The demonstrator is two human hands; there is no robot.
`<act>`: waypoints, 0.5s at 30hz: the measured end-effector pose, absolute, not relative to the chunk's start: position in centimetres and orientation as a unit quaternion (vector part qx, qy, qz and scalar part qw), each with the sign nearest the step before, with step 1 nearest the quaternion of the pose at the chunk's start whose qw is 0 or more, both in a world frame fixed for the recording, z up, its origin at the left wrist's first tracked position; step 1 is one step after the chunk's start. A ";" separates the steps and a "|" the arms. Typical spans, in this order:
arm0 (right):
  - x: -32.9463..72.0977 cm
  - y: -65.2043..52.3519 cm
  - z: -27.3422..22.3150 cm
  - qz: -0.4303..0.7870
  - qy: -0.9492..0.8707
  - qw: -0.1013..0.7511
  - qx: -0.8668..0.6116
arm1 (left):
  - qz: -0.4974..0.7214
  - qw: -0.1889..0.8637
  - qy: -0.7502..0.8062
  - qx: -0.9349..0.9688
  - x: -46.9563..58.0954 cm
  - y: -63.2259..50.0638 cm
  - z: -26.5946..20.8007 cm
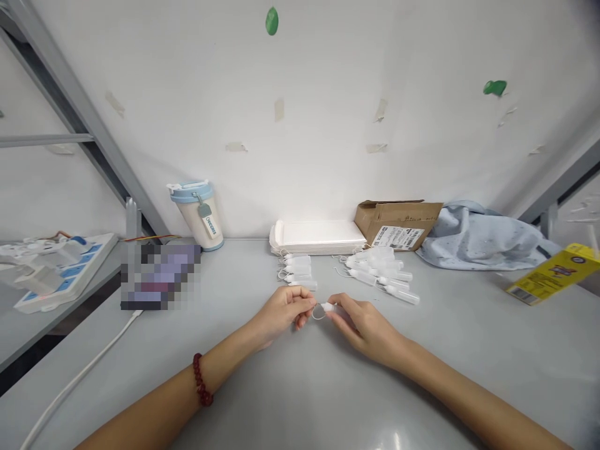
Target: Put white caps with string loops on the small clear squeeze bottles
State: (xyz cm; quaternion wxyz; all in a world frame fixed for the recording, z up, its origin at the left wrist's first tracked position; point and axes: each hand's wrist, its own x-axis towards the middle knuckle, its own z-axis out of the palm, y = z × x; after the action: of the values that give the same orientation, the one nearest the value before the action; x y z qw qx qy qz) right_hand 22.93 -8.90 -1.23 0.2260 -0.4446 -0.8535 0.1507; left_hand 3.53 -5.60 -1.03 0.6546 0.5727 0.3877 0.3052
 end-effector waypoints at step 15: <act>22.7 -9.2 -1.2 0.192 -0.845 0.193 -0.460 | 0.272 0.612 0.390 0.632 3.7 -6.0 -1.0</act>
State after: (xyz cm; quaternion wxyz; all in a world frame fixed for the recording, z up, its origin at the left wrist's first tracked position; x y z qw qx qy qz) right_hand 22.74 -9.20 -1.23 0.1935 -0.4602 -0.8450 0.1918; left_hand 3.68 -5.97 -0.97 0.6116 0.6324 0.3900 0.2718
